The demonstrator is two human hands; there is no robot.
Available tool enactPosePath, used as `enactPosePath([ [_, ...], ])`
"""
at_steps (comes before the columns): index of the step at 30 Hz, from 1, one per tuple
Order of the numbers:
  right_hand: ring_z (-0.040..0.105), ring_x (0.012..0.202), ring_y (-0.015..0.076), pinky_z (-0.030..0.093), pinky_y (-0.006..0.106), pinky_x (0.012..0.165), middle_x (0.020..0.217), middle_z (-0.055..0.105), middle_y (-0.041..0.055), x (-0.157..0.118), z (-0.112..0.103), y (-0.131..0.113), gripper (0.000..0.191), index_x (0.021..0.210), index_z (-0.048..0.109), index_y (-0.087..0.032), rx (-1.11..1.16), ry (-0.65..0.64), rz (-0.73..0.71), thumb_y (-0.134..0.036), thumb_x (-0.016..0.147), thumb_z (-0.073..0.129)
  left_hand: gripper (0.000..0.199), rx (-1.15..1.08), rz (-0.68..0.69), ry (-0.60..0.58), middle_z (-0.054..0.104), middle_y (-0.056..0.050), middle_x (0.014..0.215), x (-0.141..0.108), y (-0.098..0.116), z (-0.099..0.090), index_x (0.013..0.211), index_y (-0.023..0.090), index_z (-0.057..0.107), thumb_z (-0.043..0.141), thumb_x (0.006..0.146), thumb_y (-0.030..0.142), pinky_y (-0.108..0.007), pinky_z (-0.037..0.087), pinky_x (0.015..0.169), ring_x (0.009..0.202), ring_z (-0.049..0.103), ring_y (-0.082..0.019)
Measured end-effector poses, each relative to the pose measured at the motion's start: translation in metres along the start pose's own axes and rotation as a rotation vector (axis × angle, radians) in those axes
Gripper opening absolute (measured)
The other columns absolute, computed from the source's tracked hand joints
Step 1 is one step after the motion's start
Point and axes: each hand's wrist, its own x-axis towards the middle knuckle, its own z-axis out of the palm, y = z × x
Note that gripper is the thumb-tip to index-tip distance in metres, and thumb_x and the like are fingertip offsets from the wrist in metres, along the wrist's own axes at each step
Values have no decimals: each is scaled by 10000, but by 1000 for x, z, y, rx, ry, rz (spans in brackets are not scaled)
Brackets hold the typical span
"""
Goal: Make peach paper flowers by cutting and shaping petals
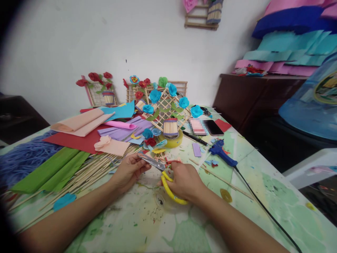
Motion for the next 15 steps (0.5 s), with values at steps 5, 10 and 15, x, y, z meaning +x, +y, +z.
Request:
enactPosePath([
  [5,616,704,238,273,274,535,770,662,88,-1,-3,-1,513,855,579,-178,-7,-37,17,-660,765,431,207,50,-11,-14,639,-6,621,1,4,-3,683,115,647,797,581,216,-205,496,621,569,595,-92],
  [10,615,695,239,273,273,523,759,658,91,-1,-4,-2,532,835,582,-175,-6,-44,14,-677,759,423,170,124,-26,-71,646,-10,643,4,7,-11,701,118,667,776,608,209,-219,487,627,572,592,-92],
  [15,612,687,234,283,275,529,750,649,85,-1,-2,0,531,830,583,-183,-5,-40,-19,-676,773,396,157,163,-55,-106,642,-8,612,7,11,-18,677,122,662,777,598,194,-213,475,586,550,589,-96],
])
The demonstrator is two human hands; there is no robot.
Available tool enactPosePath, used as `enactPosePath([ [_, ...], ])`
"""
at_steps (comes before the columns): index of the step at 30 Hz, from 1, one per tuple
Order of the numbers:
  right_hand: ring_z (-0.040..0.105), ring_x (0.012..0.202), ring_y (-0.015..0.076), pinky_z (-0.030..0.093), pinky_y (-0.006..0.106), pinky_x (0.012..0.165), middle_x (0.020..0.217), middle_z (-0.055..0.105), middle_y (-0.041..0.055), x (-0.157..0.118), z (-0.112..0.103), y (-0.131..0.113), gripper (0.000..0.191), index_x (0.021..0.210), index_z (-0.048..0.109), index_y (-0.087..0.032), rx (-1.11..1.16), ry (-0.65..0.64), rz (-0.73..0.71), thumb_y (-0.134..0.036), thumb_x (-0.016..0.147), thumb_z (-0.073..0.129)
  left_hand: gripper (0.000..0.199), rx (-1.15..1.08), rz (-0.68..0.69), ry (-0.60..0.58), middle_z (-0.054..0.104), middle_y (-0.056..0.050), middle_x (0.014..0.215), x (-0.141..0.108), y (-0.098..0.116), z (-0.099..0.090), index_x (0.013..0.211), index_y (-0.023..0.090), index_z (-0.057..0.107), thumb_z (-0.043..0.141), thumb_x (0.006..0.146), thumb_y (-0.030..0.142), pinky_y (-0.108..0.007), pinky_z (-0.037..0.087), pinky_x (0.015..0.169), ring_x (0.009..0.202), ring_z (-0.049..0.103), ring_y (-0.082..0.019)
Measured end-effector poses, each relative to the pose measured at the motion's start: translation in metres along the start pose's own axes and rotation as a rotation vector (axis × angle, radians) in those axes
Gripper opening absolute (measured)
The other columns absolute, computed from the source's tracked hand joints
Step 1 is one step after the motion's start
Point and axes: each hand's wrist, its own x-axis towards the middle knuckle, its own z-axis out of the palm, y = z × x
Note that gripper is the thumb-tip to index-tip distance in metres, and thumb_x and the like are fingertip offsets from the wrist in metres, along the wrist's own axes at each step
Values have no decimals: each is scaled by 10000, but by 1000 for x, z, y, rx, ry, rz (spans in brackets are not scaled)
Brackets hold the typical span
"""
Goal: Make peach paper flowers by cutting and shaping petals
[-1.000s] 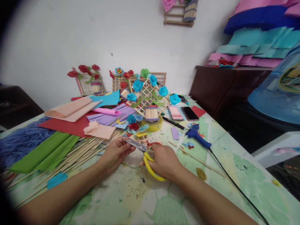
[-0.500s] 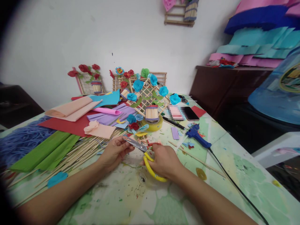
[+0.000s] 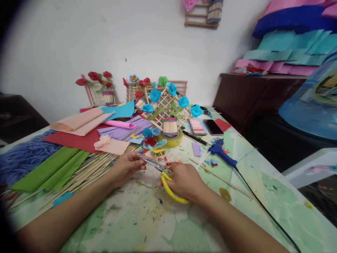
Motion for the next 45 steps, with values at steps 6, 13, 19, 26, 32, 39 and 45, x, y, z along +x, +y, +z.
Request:
enactPosePath([
  [6,612,680,234,295,274,535,762,648,99,0,-1,-1,563,804,596,-169,-23,-33,4,-688,774,381,162,61,-69,-25,647,-16,618,1,6,-7,661,121,652,781,582,177,-203,479,562,539,589,-96],
  [13,602,668,218,298,271,533,808,643,108,0,-3,0,566,798,603,-166,-31,-29,13,-688,771,389,120,80,-84,-54,659,-36,658,2,9,-9,689,118,682,757,624,185,-186,478,561,557,581,-88],
  [19,599,656,220,298,271,521,750,642,98,-1,-2,0,576,792,616,-167,-39,-43,3,-690,776,376,114,207,-109,-39,666,-45,649,2,15,-13,689,132,696,750,631,214,-188,462,530,537,572,-94],
  [26,603,639,212,282,270,509,715,641,84,-2,-1,-1,578,766,622,-181,-50,-34,-47,-686,795,341,110,432,-130,-78,622,-21,547,-1,27,-12,600,143,688,738,627,237,-162,374,449,459,514,-80],
  [32,616,657,227,288,271,508,700,653,94,-2,-1,-3,589,745,619,-170,-82,-52,-56,-680,803,330,115,472,-154,-86,618,-13,527,-1,28,-15,586,150,671,737,617,239,-178,388,464,469,536,-100],
  [39,614,703,232,296,266,525,767,666,88,6,1,4,532,831,616,-189,4,-3,105,-669,784,392,145,186,-171,40,677,-40,712,0,22,-11,711,147,658,739,655,253,-198,472,586,624,613,-114],
  [45,611,692,225,277,262,515,753,668,76,7,2,8,514,819,615,-195,59,63,147,-663,778,407,150,27,-166,134,692,-71,846,1,16,-6,764,127,625,732,682,193,-210,500,757,784,648,-121],
])
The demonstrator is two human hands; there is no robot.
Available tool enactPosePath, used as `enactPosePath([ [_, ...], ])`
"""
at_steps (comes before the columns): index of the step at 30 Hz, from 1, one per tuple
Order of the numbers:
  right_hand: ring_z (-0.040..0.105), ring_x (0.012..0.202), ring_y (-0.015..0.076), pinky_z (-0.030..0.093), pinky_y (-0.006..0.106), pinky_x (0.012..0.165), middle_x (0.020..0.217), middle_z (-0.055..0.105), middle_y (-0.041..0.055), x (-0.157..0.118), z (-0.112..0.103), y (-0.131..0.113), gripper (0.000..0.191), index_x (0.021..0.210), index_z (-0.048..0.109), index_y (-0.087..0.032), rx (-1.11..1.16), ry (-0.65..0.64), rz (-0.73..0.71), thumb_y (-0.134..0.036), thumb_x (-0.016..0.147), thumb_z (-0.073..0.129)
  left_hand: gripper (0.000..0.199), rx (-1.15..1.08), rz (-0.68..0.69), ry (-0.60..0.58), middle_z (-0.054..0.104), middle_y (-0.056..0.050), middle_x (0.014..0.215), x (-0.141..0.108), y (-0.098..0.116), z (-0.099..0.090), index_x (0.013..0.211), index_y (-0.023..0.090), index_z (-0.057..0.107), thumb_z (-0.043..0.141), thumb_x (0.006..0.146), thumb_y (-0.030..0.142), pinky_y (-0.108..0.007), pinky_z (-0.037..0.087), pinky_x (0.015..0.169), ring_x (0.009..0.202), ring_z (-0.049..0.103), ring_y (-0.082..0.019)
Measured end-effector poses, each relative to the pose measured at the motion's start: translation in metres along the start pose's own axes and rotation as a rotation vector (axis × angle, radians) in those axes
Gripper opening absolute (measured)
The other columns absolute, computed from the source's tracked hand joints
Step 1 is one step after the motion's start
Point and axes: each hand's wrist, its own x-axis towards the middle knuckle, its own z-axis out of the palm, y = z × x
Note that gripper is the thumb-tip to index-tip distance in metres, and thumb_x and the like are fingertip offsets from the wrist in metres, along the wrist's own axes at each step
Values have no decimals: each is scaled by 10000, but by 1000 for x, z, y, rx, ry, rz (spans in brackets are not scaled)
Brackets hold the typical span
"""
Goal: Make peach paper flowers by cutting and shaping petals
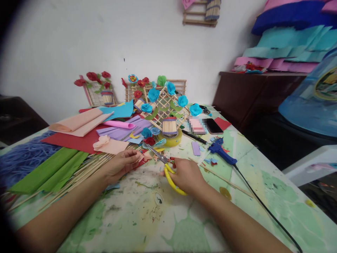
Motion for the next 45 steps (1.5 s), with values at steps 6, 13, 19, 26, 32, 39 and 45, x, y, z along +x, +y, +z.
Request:
enactPosePath([
  [6,613,694,226,278,261,514,746,664,67,-1,0,-3,513,827,615,-202,16,-9,-7,-673,762,424,257,-3,26,3,691,-105,938,1,-3,1,917,122,605,725,692,158,-228,528,734,841,661,-157],
  [13,615,704,226,273,262,513,763,669,80,0,0,-3,537,814,614,-191,-10,-25,-5,-685,759,411,226,-49,34,-7,693,-99,897,3,-8,0,933,111,605,687,722,119,-211,535,740,763,660,-120],
  [19,624,733,246,302,278,548,773,681,70,-2,3,-2,555,974,608,-200,-19,-4,-48,-674,759,414,140,-166,83,-20,688,-84,830,3,-11,2,819,128,563,669,733,95,-254,540,782,775,669,-139],
  [26,637,744,270,324,298,569,808,689,88,-3,4,-3,590,971,605,-182,-77,17,-105,-688,763,384,133,-301,129,-6,653,-34,778,-1,-15,11,875,118,601,615,762,49,-233,548,770,703,648,-92],
  [32,641,781,268,343,295,592,850,693,95,-3,5,-4,607,1012,603,-178,-65,1,-98,-689,761,393,108,-320,104,-29,643,-38,738,-2,-15,13,861,102,621,606,769,46,-216,552,738,681,640,-87],
  [39,642,772,266,340,295,581,851,693,99,-2,7,-4,591,988,603,-177,-70,1,-108,-681,776,377,108,-343,99,-62,630,-23,707,-2,-16,13,828,107,610,636,744,45,-226,551,745,670,633,-86],
  [45,639,726,254,309,285,548,772,687,85,-3,7,-4,566,901,606,-181,-75,-4,-109,-682,777,371,102,-333,97,-75,633,-27,702,-1,-17,11,833,107,602,617,757,40,-237,552,748,669,637,-90],
])
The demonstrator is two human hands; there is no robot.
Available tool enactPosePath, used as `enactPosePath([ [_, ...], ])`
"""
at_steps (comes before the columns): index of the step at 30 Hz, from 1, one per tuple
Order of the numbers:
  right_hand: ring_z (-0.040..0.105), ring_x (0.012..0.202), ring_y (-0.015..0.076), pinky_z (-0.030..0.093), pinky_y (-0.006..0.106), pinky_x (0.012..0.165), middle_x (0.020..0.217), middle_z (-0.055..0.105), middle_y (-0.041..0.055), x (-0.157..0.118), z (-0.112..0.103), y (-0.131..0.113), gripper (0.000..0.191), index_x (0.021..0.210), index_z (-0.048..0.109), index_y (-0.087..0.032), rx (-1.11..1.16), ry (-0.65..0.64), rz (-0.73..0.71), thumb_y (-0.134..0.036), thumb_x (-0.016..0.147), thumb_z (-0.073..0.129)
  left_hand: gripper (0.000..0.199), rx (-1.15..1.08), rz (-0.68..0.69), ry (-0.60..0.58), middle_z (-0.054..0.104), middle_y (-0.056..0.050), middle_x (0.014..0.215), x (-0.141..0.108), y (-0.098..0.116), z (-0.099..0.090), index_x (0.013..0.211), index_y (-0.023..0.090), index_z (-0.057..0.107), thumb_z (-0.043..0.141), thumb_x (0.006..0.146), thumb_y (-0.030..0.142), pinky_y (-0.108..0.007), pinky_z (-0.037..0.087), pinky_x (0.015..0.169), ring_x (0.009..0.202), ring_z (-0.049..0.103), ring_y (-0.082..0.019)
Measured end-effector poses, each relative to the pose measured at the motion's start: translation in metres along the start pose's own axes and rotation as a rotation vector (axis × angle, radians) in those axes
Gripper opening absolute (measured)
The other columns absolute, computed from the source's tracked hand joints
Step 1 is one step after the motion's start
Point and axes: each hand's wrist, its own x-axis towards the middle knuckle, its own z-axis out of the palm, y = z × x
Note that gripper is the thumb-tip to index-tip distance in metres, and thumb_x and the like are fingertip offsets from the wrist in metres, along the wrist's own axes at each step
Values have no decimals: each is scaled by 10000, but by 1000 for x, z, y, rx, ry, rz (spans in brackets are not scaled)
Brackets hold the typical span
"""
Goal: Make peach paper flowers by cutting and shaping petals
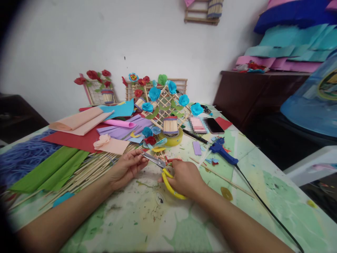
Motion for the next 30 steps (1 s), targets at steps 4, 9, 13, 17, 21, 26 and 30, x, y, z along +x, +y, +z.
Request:
enactPosePath([
  [4,637,731,248,305,281,548,794,690,79,-1,1,0,553,906,602,-188,8,9,-2,-678,777,379,102,2,-5,5,633,-27,697,0,1,0,831,109,598,608,762,35,-239,551,754,673,641,-92],
  [9,635,722,238,305,278,548,784,687,76,-1,0,1,540,872,603,-189,5,-1,-1,-674,778,385,100,3,-4,13,635,-26,700,-1,1,1,823,110,593,604,763,31,-242,553,754,676,645,-95],
  [13,635,719,236,311,275,548,774,685,77,-1,-2,-1,549,851,602,-186,-6,-15,6,-681,780,374,100,2,-4,16,634,-25,700,-1,1,2,825,111,590,608,762,36,-238,553,756,681,648,-96],
  [17,640,721,239,320,277,549,771,685,80,-1,-3,-1,556,851,605,-183,-16,-16,-1,-680,788,364,112,0,-5,21,635,-22,705,-1,2,3,825,114,591,628,749,41,-235,555,751,677,648,-95],
  [21,643,708,244,313,280,535,765,686,81,-1,-1,-2,570,842,615,-186,-37,-18,13,-692,781,360,117,14,-5,30,642,-29,728,-2,3,4,799,116,594,664,725,58,-226,548,759,706,651,-101],
  [26,637,704,246,301,281,530,742,684,70,-2,-3,-1,573,886,622,-198,-6,9,29,-695,778,359,131,93,53,7,663,-39,784,-2,2,1,811,123,609,696,713,123,-213,524,780,756,646,-103],
  [30,631,697,242,291,272,520,722,677,65,-1,-6,0,580,900,622,-199,7,22,73,-705,764,373,208,207,111,14,675,-42,817,-2,1,-1,862,137,615,723,689,181,-225,508,780,777,643,-116],
])
